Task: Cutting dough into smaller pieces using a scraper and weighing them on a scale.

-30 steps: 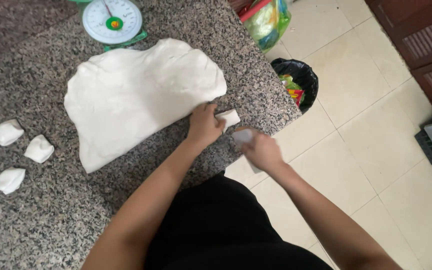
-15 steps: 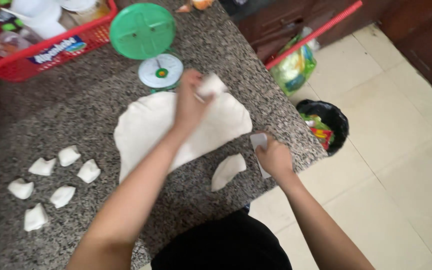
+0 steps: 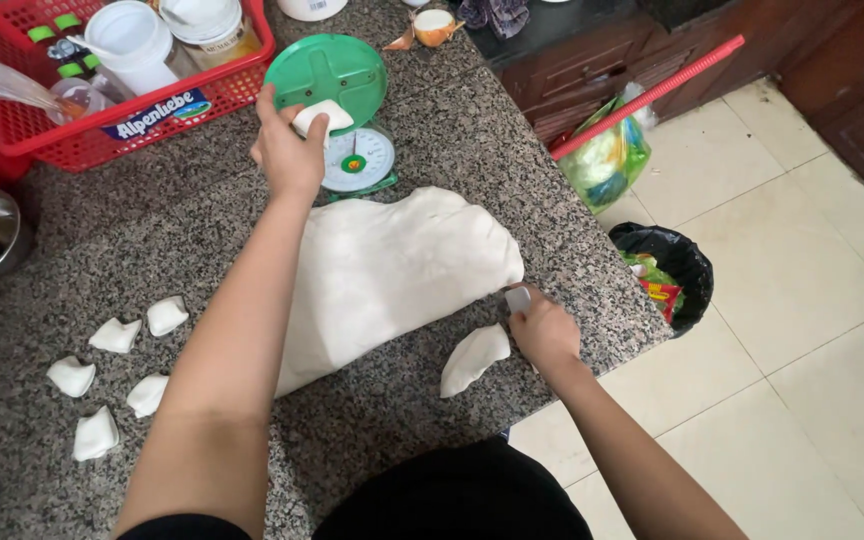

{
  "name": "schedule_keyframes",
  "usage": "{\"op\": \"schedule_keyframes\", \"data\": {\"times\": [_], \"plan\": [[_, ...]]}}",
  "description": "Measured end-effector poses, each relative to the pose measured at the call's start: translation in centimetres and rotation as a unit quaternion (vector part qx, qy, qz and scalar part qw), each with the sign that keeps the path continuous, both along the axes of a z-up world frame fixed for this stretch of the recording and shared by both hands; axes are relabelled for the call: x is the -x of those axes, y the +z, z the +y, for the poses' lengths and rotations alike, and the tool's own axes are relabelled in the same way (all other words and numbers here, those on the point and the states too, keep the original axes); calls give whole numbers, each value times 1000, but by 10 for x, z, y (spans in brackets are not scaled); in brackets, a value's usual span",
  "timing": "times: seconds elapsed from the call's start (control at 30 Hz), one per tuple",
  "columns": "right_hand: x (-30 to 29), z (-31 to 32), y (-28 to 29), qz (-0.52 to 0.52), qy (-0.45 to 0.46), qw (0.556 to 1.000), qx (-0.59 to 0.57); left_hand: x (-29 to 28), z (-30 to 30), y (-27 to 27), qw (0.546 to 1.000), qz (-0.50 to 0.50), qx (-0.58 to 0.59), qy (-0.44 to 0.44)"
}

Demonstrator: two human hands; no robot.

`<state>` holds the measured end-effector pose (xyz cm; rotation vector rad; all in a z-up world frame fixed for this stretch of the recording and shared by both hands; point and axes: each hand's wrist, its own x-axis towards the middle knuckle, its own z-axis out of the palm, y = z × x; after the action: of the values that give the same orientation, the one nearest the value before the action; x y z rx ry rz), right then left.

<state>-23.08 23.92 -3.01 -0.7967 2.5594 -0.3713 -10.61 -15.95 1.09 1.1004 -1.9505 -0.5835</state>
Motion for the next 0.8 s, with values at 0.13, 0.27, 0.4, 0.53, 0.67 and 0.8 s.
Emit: {"op": "schedule_keyframes", "data": {"times": [0.13,0.27,0.4,0.53,0.67,0.8], "plan": [[0,0,-7,2,3,1000,7,-4,1,-4,1000,-10,3,-5],[-1,-1,-6,4,7,1000,12,-7,5,-1,1000,3,-2,-13],[-1,-2,-5,4,10,1000,-2,-6,4,-1,1000,4,11,-25],[-1,-1,-7,7,10,1000,4,-1,6,7,1000,-3,20,-21],[0,1,-10,14,13,1000,20,-1,19,23,998,-43,32,-39],[-4,-3,-1,12,10,1000,3,-2,63,36,992,-40,108,-59]]}}
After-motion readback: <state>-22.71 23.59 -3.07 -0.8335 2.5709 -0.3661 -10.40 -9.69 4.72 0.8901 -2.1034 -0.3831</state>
